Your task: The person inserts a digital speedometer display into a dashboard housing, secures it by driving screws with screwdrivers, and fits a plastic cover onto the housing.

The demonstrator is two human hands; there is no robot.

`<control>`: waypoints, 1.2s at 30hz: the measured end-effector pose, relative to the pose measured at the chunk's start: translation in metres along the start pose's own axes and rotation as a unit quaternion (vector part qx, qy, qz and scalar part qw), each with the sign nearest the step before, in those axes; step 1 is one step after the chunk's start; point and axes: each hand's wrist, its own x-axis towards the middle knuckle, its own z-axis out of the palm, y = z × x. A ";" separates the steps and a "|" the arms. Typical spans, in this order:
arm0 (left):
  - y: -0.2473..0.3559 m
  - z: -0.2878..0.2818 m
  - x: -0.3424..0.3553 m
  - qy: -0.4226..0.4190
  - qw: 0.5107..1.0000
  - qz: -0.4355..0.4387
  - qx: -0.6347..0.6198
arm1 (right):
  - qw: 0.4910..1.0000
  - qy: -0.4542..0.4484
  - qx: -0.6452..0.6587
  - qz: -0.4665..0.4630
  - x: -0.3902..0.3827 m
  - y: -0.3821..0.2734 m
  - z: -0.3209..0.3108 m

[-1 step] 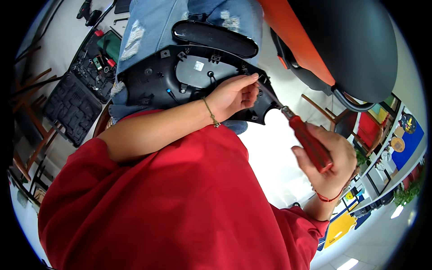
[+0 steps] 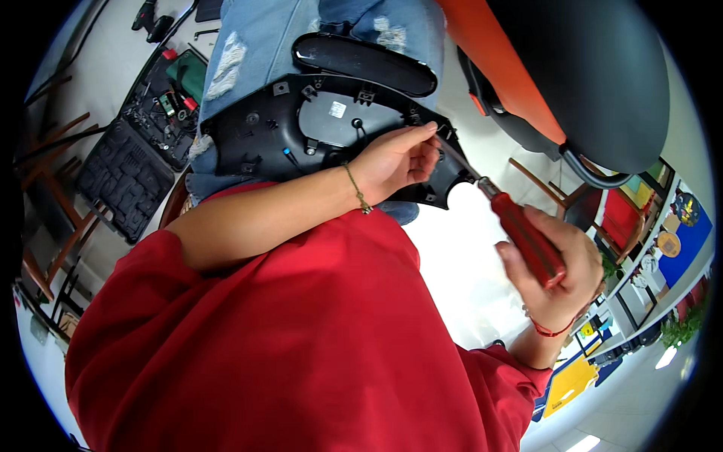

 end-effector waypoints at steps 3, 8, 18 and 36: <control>0.002 0.009 -0.015 0.032 0.995 -0.040 0.085 | 0.999 0.037 -0.032 -0.003 -0.003 0.004 0.003; 0.012 0.017 -0.068 0.006 0.931 0.011 0.364 | 0.996 0.050 0.073 -0.004 -0.006 0.014 0.019; 0.091 -0.024 -0.187 0.214 0.610 0.246 0.722 | 0.997 0.035 0.063 0.002 0.014 0.015 0.044; 0.099 -0.049 -0.173 0.269 0.313 0.251 0.876 | 0.968 0.081 0.236 0.019 -0.010 0.038 0.042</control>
